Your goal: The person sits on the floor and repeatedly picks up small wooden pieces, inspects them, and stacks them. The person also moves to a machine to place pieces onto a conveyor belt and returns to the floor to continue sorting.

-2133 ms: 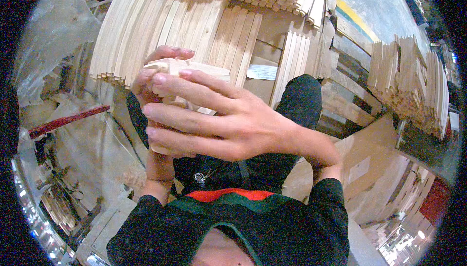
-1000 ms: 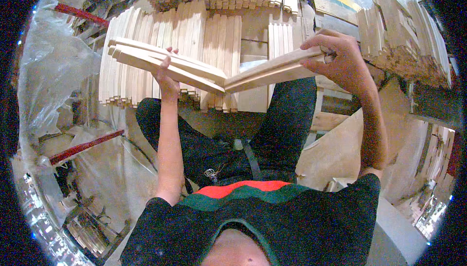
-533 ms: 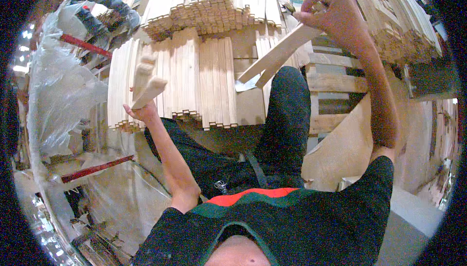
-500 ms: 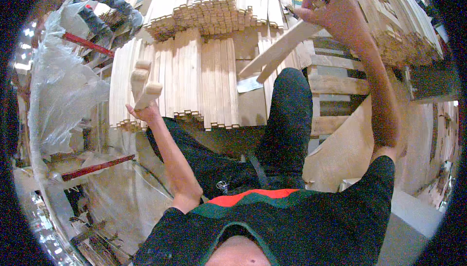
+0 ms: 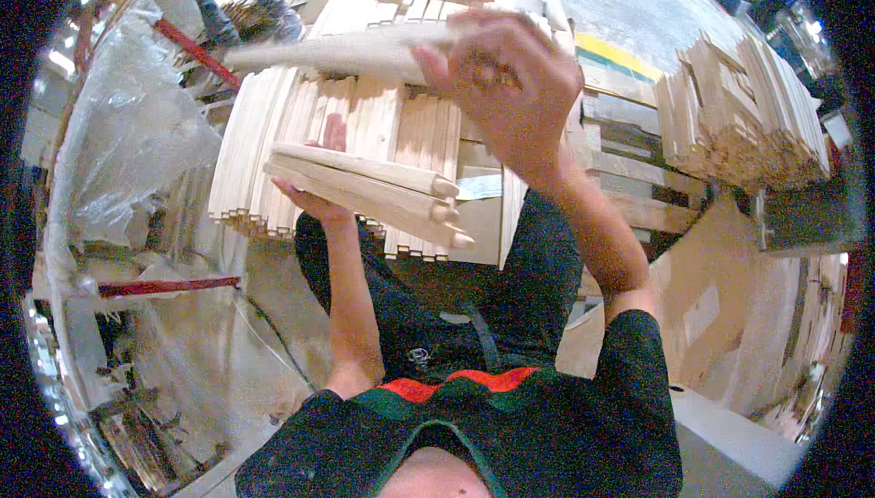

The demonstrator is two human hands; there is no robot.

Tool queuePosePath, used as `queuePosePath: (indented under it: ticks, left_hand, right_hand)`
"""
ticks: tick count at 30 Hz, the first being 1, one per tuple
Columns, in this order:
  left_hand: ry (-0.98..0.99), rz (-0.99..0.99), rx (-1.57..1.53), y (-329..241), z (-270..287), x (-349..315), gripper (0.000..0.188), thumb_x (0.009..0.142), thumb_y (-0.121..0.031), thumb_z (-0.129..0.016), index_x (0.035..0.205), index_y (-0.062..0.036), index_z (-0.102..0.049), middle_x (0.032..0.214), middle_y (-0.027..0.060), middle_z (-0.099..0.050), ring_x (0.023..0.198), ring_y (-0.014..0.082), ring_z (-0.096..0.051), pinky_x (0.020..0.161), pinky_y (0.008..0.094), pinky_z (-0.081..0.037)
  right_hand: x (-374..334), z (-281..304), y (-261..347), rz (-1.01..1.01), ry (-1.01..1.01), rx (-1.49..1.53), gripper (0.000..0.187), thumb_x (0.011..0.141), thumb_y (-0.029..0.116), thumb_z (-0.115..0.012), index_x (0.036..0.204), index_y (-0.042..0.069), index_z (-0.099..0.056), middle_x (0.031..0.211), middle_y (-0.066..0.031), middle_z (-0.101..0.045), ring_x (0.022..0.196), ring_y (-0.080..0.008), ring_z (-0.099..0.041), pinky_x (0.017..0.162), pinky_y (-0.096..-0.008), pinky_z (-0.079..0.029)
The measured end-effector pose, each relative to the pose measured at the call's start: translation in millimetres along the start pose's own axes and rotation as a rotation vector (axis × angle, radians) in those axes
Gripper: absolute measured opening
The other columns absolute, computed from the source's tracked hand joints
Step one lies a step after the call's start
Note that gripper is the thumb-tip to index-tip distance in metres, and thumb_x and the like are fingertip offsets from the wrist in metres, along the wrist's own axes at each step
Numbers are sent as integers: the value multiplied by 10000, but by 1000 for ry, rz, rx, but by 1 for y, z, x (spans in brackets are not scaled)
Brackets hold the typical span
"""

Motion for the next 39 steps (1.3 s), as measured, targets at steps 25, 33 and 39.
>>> queuePosePath:
  ticks: [25, 33, 39]
  left_hand:
    - [-218, 110, -35, 17, -23, -5, 946, 820, -761, -382, 1481, -105, -211, 1430, 212, -364, 1295, 393, -391, 1054, 637, -289]
    - [-463, 156, 135, 41, -20, -12, 798, 896, -637, -418, 1441, -71, -282, 1372, 173, -430, 1230, 315, -467, 1039, 443, -393]
    - [-706, 163, 237, 90, -50, -20, 726, 913, -595, -412, 1356, -27, -322, 1215, 174, -490, 1127, 292, -547, 930, 425, -490]
  right_hand:
    - [-107, 41, 1, -661, 1157, 169, 781, 676, 450, -792, 1272, 37, -503, 1192, -218, -528, 1143, -381, -520, 959, -423, -430]
    - [-138, 20, 52, -320, 1324, -447, 1139, 593, 549, -811, 1471, 132, -217, 1360, -350, -316, 1226, -520, -378, 1014, -502, -375]
    - [-103, 86, 31, -529, 1175, -224, 950, 642, 476, -803, 1398, 80, -386, 1346, -228, -459, 1199, -414, -478, 1001, -483, -403]
Point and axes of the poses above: each hand's wrist, its own x-axis towards the middle knuckle, its own z-axis out of the back of the hand, y = z × x, the point moved 1 cm from there along x, towards the middle knuckle
